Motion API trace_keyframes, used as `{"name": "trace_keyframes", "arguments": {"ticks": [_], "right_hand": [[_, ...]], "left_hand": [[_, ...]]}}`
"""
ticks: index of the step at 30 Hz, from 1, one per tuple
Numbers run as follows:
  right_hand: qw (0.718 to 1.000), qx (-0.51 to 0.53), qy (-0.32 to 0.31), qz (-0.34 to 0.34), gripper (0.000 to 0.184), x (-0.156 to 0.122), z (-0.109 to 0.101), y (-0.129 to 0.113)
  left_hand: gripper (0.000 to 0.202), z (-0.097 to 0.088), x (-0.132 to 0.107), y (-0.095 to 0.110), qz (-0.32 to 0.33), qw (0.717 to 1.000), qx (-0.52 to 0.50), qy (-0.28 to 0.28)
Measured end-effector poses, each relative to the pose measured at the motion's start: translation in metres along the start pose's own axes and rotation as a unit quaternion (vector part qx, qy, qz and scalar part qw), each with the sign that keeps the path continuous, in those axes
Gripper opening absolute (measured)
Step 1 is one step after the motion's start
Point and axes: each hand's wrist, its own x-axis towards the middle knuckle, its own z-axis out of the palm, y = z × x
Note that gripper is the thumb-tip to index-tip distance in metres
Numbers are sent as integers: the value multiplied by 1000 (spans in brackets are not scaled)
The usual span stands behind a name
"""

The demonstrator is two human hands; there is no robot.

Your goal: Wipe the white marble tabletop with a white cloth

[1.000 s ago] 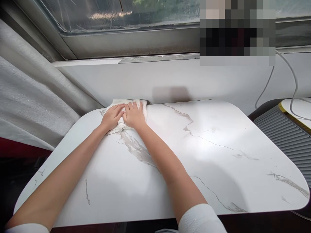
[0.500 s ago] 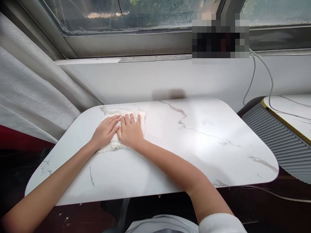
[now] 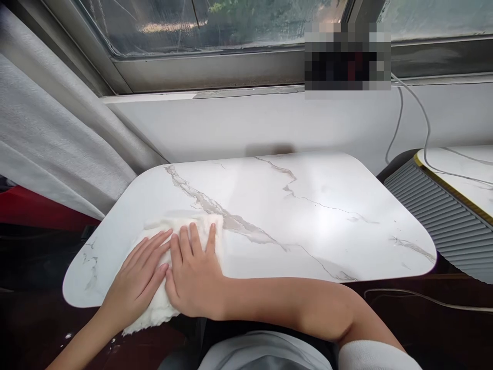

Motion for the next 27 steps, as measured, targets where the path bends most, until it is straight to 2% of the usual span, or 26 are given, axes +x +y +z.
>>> {"name": "trace_keyframes", "arguments": {"ticks": [3, 6, 9, 12, 18, 27], "right_hand": [[999, 23, -16, -17, 62, -1, -1, -12], [998, 48, -30, -26, 62, 9, 3, -22], [996, 72, -40, -28, 63, 27, 11, -28], [996, 84, -25, -15, 64, 48, 22, -28], [998, 56, -14, 21, 64, 100, 42, -5], [994, 3, 45, 102, 55, 182, 52, 66]], "left_hand": [[51, -5, -19, -6, -16, 1000, -12, 1], [47, -10, -31, -22, -46, 999, -29, 2], [41, -14, -35, -42, -73, 997, -40, -2], [38, -17, -30, -60, -101, 993, -54, -15], [43, -12, 11, -101, -102, 993, -56, -21], [50, 16, 107, -166, -66, 995, -80, -3]]}}
